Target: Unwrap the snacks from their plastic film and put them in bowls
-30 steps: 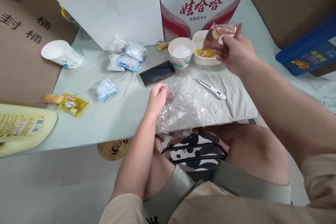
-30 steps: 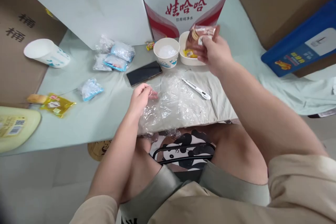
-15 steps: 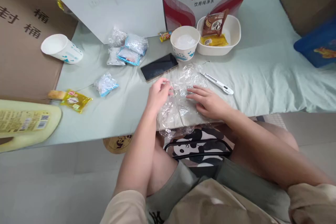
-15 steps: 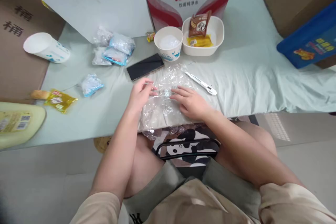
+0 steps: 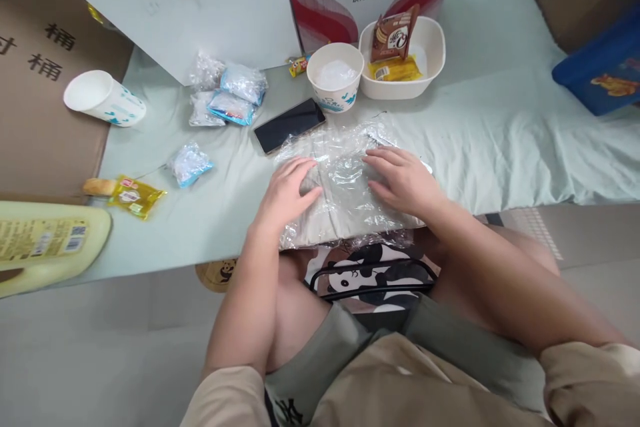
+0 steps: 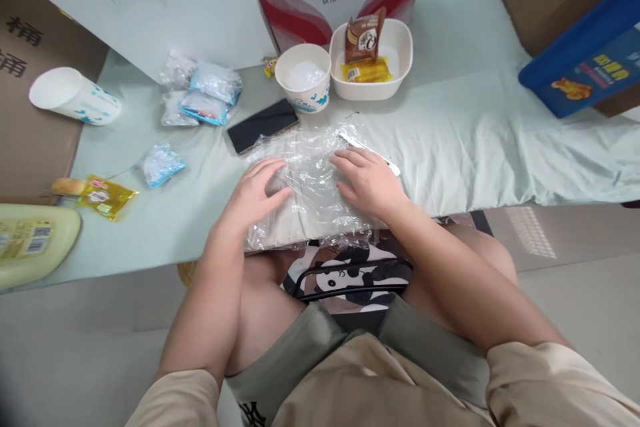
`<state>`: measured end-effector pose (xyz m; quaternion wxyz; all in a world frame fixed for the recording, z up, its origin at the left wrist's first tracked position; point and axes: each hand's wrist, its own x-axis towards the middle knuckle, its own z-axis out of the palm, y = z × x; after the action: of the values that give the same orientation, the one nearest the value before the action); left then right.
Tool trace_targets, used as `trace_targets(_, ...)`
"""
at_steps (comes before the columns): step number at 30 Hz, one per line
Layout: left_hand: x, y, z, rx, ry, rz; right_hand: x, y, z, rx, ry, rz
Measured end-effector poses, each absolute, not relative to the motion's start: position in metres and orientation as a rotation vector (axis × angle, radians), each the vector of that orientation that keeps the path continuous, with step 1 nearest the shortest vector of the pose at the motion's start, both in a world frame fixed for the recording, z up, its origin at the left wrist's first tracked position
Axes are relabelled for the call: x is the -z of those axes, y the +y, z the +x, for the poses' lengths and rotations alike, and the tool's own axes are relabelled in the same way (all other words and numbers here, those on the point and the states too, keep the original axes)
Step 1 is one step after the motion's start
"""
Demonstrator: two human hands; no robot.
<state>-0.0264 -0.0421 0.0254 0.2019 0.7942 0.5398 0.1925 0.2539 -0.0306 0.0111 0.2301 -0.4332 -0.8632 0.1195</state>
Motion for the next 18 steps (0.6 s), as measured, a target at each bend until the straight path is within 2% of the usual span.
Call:
trace_targets(6, -0.024, -0.038, -0.052, -0.476, 1.588, 2.092, 0.0, -0.02, 0.264, -0.3, -2.327, -1.186)
trace_targets(10, -0.036, -0.046, -0.05, -0.723, 1.633, 2.109, -0.025, -0.03, 0.265, -0.365, -2.222, -1.159)
trace_targets(14, -0.05, -0.054, -0.052, -1.101, 1.375, 1.76, -0.06, -0.044, 0.272, -0.717, -2.0, -1.199)
trace_targets(18, -0.048, -0.042, -0.046, -1.095, 1.449, 1.419, -0.068, -0.042, 0.273, -1.138, -1.668, -1.429)
